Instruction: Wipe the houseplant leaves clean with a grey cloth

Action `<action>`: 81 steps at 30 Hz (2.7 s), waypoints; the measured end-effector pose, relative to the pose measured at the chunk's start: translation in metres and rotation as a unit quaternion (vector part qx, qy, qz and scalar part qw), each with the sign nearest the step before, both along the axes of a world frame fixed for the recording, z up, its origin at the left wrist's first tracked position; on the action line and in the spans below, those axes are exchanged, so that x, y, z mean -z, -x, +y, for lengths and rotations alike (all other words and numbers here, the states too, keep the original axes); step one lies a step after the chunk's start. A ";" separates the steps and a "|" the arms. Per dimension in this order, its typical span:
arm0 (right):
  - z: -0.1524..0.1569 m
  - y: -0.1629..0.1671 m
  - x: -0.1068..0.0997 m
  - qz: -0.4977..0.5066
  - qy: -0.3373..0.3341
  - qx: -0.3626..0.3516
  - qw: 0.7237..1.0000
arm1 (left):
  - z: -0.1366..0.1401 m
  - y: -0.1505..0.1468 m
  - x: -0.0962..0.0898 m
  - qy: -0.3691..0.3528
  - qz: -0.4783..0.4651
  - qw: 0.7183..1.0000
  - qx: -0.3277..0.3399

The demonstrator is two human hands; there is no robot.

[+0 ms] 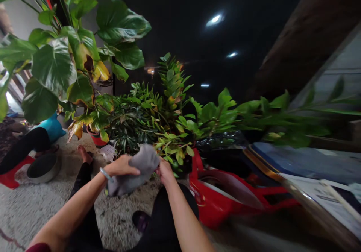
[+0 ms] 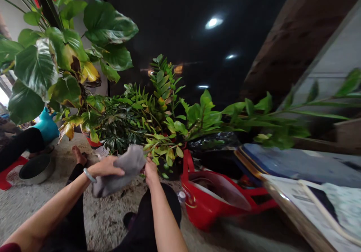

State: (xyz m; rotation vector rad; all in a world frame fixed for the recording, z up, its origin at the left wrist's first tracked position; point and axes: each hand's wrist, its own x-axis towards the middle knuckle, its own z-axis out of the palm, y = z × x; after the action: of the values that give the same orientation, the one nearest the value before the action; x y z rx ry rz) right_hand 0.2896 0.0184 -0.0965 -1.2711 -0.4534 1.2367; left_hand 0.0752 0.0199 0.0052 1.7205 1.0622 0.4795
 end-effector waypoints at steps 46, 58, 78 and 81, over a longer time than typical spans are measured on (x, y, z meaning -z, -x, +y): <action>-0.002 0.001 -0.006 0.017 -0.015 -0.030 0.999 | 0.052 0.006 -0.066 -0.079 -0.240 0.943 -0.216; -0.004 -0.009 -0.002 0.018 0.005 -0.046 0.999 | 0.006 0.049 -0.016 0.072 -0.155 0.980 -0.101; -0.002 0.004 -0.009 0.012 -0.004 -0.035 0.999 | 0.021 0.086 -0.055 -0.004 -0.308 0.926 -0.217; -0.001 0.008 -0.014 0.005 0.001 -0.034 0.999 | 0.060 0.077 -0.063 -0.036 -0.369 0.875 -0.312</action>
State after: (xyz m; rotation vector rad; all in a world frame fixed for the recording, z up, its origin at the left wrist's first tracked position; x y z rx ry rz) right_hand 0.2813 0.0178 -0.0830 -1.2593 -0.4933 1.3000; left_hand -0.0018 0.0795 0.0682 1.0351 0.9934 1.4669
